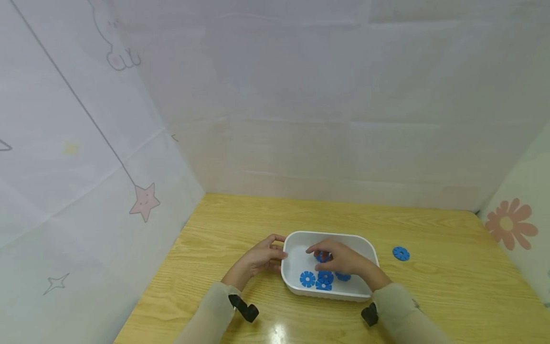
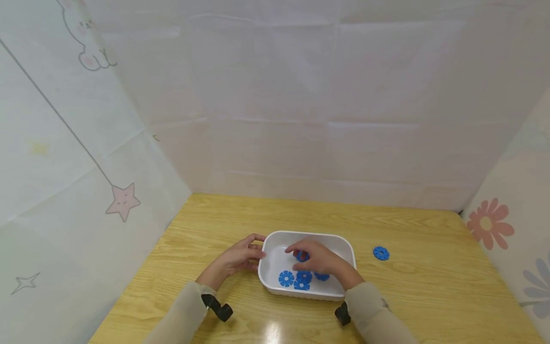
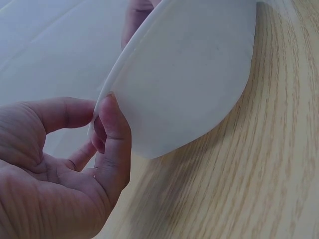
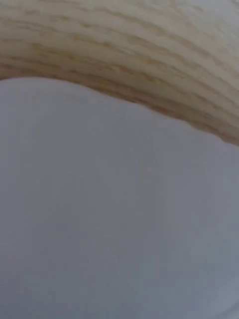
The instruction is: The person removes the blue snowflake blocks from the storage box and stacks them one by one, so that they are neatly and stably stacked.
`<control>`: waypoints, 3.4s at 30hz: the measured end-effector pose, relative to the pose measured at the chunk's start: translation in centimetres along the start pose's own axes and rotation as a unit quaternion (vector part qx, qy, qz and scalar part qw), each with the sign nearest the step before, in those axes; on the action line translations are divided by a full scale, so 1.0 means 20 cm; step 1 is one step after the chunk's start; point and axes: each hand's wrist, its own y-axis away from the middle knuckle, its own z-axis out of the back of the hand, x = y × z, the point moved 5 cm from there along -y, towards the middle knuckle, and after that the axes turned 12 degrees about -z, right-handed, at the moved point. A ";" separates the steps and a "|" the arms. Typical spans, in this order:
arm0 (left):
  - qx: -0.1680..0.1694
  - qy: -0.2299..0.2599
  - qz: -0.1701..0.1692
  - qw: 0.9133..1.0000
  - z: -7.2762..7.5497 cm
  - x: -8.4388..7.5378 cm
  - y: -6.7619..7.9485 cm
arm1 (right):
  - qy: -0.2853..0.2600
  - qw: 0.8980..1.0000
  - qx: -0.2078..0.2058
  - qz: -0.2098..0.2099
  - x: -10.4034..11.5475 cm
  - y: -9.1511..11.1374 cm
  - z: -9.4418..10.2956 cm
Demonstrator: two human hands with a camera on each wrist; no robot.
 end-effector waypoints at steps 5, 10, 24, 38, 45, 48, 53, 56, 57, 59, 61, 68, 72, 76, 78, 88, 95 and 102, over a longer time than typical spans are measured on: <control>-0.001 0.006 0.001 1.000 0.00 0.01 -0.01 | 0.021 0.999 0.032 -0.006 0.01 -0.02 -0.04; 0.001 0.008 0.000 1.000 0.01 0.01 -0.01 | 0.036 0.998 0.056 -0.022 0.02 -0.04 -0.07; 0.008 0.012 0.001 1.000 0.00 0.00 -0.01 | 0.088 0.992 0.075 -0.048 0.06 -0.05 -0.14; 0.006 0.005 0.001 1.000 0.00 0.00 -0.01 | 0.090 0.992 0.058 -0.066 0.06 -0.06 -0.15; 0.005 0.003 0.001 1.000 0.00 0.01 -0.01 | 0.086 0.992 0.062 -0.073 0.08 -0.06 -0.17; 0.005 0.002 0.001 1.000 0.00 0.00 0.00 | 0.087 0.992 0.061 -0.069 0.08 -0.06 -0.17; 0.005 0.000 0.002 1.000 0.00 0.00 0.00 | 0.078 0.993 0.061 -0.070 0.07 -0.07 -0.18; 0.004 -0.003 0.000 1.000 0.00 -0.01 0.00 | 0.069 0.993 0.059 -0.076 0.06 -0.07 -0.18; 0.003 -0.004 0.000 1.000 0.00 -0.01 0.00 | 0.066 0.993 0.058 -0.080 0.06 -0.07 -0.18; 0.002 -0.004 -0.001 1.000 0.00 -0.01 0.00 | 0.061 0.993 0.055 -0.087 0.06 -0.06 -0.17; 0.001 -0.005 -0.001 1.000 0.00 -0.01 0.00 | 0.055 0.993 0.053 -0.089 0.06 -0.06 -0.17; 0.006 -0.006 -0.006 1.000 0.00 -0.01 0.00 | 0.055 0.992 0.050 -0.102 0.04 -0.05 -0.18; 0.006 -0.005 -0.008 1.000 0.00 0.00 0.00 | 0.049 0.993 0.051 -0.092 0.06 -0.04 -0.18; 0.003 -0.007 -0.007 1.000 0.00 0.00 -0.01 | 0.047 0.994 0.050 -0.083 0.08 -0.04 -0.18; 0.003 -0.009 -0.007 1.000 0.00 0.00 -0.01 | 0.051 0.994 0.048 -0.079 0.08 -0.04 -0.18; 0.002 -0.013 -0.006 1.000 0.00 0.00 -0.01 | 0.043 0.994 0.048 -0.089 0.08 -0.05 -0.19; 0.003 -0.013 -0.007 1.000 0.00 0.00 -0.01 | 0.045 0.994 0.040 -0.095 0.07 -0.04 -0.20; 0.004 -0.007 -0.008 1.000 0.00 0.01 -0.01 | 0.043 0.994 0.038 -0.097 0.07 -0.05 -0.20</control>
